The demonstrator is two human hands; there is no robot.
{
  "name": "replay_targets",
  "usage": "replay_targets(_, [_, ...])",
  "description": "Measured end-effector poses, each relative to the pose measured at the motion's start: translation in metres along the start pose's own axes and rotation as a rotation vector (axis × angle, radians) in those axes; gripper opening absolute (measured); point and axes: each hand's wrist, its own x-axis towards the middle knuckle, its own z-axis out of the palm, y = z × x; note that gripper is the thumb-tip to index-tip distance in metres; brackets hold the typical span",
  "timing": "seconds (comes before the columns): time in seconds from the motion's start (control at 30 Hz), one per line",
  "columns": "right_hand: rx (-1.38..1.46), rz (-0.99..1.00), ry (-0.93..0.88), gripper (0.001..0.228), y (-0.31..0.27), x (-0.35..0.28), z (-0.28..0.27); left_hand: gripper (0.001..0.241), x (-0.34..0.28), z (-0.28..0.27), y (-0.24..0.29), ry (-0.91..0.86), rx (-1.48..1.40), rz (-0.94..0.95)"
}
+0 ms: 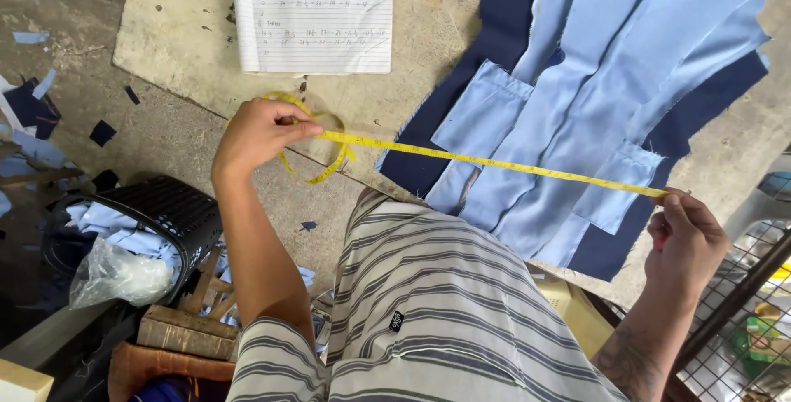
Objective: Measuring and marking various dimensions of a blue fabric garment piece using a yellow measuring tape on a workstation.
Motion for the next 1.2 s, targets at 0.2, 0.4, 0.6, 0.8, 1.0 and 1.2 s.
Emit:
replay_targets(0.2, [-0.053,0.02,-0.017,0.012,-0.007,-0.001,0.0,0.028,0.01,0.007,-0.006,0.107,0.081,0.151])
replay_targets(0.4, [-0.071,0.013,0.0,0.012,-0.019,-0.012,-0.001,0.016,0.021,0.04,0.016,0.209,0.2,0.18])
replay_targets(0.6, [-0.083,-0.008,0.019,0.017,-0.028,-0.02,-0.004,0.029,0.047,0.074,0.008,0.227,0.277,0.228])
replay_targets(0.8, [-0.072,0.017,0.037,0.014,-0.031,-0.023,-0.001,0.025,0.032,0.058,0.013,0.426,0.072,0.306])
replay_targets(1.0, [-0.042,0.005,0.006,0.014,-0.028,-0.024,0.01,0.021,0.037,0.048,0.012,0.498,0.162,0.316])
replay_targets(1.2, [-0.04,0.004,0.017,0.012,-0.03,-0.028,0.009,0.025,0.04,0.05,0.001,0.434,0.127,0.305])
